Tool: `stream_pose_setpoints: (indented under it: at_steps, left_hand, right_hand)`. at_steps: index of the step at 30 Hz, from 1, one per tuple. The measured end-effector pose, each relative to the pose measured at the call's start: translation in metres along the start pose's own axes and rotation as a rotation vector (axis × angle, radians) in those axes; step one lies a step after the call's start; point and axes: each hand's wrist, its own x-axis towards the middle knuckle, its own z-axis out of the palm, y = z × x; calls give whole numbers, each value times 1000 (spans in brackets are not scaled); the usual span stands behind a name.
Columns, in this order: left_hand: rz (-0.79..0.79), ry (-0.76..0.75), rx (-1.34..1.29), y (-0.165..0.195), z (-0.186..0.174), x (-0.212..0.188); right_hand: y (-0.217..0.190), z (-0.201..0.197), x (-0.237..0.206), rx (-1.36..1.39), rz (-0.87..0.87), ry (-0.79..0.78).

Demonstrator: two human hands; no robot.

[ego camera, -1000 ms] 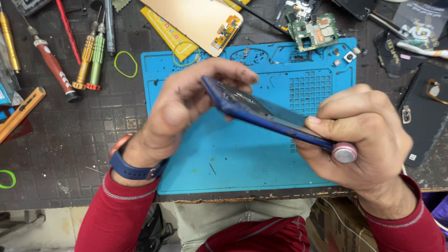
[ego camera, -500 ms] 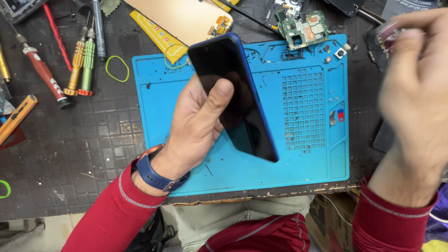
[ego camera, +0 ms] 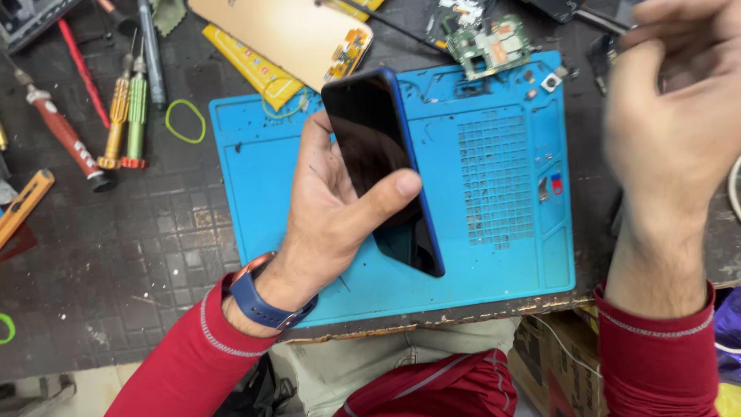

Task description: The person uses a screwdriver to unscrew components from a disassembled smartphone on a blue mat, then pries and lifts the phone frame, uses a yellow pry tool along the edge of the phone, works on the exposed battery and internal parts, and finally scrubs the internals with a toothbrush.

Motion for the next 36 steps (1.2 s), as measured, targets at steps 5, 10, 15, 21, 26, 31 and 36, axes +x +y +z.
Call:
stream_pose_setpoints:
  at_steps: [5, 10, 15, 21, 26, 31, 36]
  left_hand:
    - [58, 93, 90, -7, -6, 2]
    - [79, 168, 102, -9, -12, 3]
    - [96, 160, 132, -10, -13, 4]
    - [135, 144, 109, -12, -13, 4]
    - [168, 151, 127, -14, -15, 1]
    - [175, 147, 147, -17, -16, -1]
    - [187, 157, 180, -18, -13, -3]
  right_hand:
    - [-84, 17, -1, 542, 201, -573]
    - [-102, 26, -11, 571, 294, -842]
    - [-95, 29, -15, 539, 367, -876]
    - [-90, 31, -12, 554, 426, -928]
    - [-88, 33, -16, 581, 491, -905]
    - [-85, 36, -21, 650, 534, -862]
    - [-87, 39, -24, 575, 569, -821]
